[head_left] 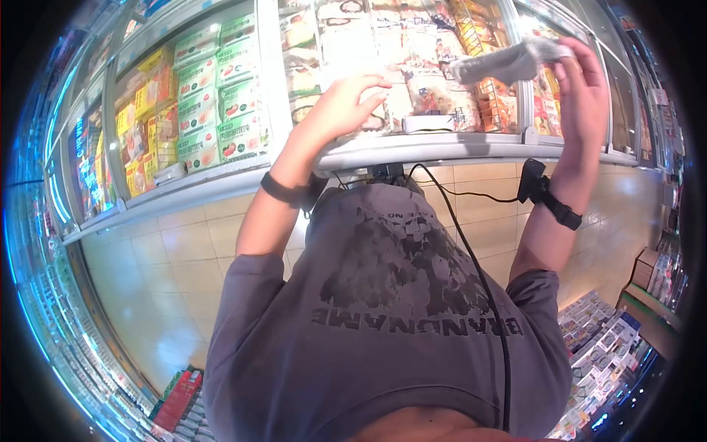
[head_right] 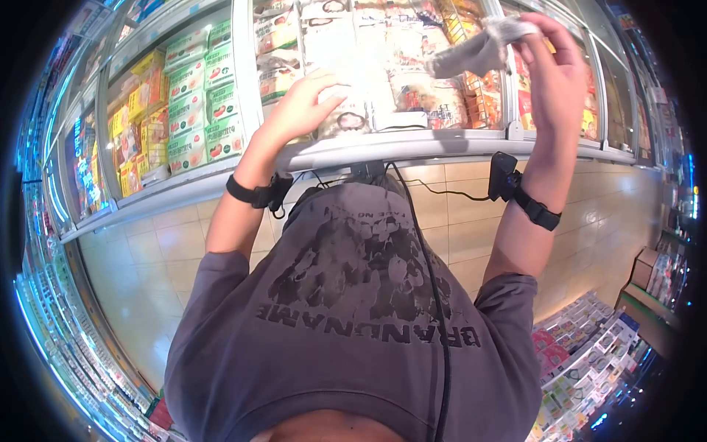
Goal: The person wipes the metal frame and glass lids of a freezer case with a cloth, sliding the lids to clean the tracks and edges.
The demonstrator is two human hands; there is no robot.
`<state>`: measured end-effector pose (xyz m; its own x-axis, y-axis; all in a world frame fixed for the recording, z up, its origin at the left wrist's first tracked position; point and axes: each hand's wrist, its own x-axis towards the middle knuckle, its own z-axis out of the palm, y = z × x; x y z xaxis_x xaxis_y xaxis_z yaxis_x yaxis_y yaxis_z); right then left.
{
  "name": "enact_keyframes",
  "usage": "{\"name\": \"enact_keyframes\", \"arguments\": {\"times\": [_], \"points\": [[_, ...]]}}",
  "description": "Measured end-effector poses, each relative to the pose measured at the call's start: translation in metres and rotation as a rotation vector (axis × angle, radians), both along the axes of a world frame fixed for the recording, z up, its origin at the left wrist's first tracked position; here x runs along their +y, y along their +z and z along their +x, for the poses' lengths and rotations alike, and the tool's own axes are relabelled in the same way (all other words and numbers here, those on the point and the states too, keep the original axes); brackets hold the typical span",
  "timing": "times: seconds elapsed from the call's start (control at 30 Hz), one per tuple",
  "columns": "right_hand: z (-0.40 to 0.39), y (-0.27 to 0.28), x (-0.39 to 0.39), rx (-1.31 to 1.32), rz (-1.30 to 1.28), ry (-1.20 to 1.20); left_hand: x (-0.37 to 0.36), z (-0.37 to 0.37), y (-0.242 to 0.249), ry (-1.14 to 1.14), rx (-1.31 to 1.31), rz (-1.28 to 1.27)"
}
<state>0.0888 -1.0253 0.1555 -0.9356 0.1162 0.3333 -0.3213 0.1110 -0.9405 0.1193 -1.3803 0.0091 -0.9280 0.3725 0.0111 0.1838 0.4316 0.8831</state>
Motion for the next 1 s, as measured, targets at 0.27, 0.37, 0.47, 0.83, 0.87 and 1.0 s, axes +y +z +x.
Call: {"name": "enact_keyframes", "arguments": {"times": [0.27, 0.37, 0.47, 0.83, 0.87, 1.0], "points": [[-0.002, -0.152, -0.056, -0.399, 0.707, 0.425, -0.059, 0.071, -0.079, 0.533, 0.458, -0.211], [0.001, -0.171, -0.076, -0.406, 0.809, 0.507, -0.062, 0.092, -0.095, 0.677, 0.501, -0.483], [0.001, -0.171, -0.093, -0.418, 0.859, 0.567, -0.057, 0.096, -0.102, 0.73, 0.508, -0.643], [-0.016, -0.186, -0.103, -0.299, 1.283, 0.531, -0.06, 0.087, -0.123, 0.954, 0.838, -0.577], [-0.016, -0.184, -0.102, -0.306, 1.241, 0.611, -0.058, 0.09, -0.111, 0.982, 0.805, -0.588], [-0.023, -0.169, -0.101, -0.38, 1.209, 0.782, -0.062, 0.095, -0.088, 0.863, 0.831, -0.522]]}}
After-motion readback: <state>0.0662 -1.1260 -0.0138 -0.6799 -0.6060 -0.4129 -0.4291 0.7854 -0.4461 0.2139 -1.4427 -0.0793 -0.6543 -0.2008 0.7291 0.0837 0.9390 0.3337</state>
